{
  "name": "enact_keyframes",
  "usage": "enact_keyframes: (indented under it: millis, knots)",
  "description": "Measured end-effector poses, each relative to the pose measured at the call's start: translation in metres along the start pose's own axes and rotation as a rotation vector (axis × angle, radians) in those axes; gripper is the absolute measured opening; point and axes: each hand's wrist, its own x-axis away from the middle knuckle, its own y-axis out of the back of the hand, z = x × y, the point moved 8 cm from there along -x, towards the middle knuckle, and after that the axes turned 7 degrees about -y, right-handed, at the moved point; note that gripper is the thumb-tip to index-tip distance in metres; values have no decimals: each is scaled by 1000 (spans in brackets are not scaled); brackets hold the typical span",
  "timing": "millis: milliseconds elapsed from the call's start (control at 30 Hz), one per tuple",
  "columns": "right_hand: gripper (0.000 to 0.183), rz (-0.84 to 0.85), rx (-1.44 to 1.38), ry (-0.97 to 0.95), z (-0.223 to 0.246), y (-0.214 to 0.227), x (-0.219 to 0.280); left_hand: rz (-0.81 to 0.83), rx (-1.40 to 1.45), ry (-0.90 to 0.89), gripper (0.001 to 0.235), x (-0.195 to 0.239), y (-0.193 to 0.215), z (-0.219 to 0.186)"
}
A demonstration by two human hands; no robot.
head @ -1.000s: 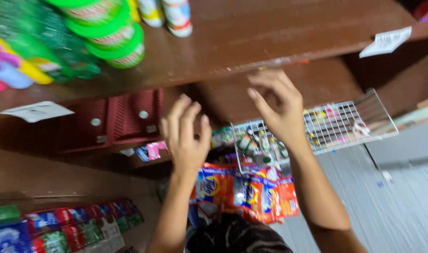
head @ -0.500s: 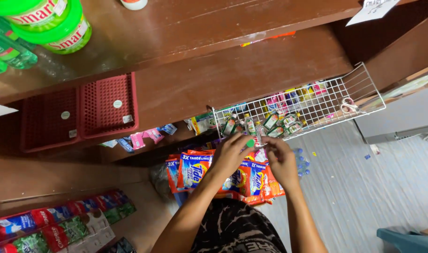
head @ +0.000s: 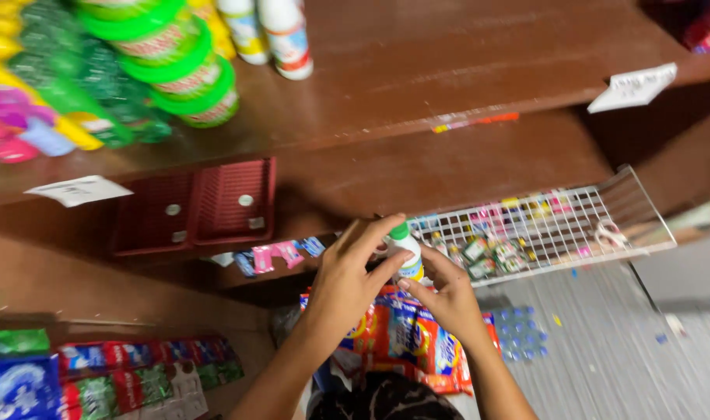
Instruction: Organizing various household and personal care products on a retail store shelf.
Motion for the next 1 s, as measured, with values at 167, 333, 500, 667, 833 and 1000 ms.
enact_keyframes:
  millis: [167, 333, 500, 667, 833, 1000]
  knots:
    - [61, 82, 39, 77, 34, -28, -24, -108, -172, -246, 33, -9, 42, -54]
    - [68, -48, 220, 257, 117, -47, -44, -152, -145, -245, 33, -35, 79, -85]
    - [53, -219, 477, 641, 181, -47, -37, -231, -331, -90, 36, -81, 126, -74]
    - [30, -279, 486, 675, 187, -48, -45, -372, -687, -535, 32, -119, 147, -79]
    - [28, -263, 487, 664, 172, -53, -46, -325, -903, -293, 23, -158, 150, -35]
    - [27, -244, 464, 599, 157, -50, -45, -295, -1112, -246, 30, -161, 143, -20]
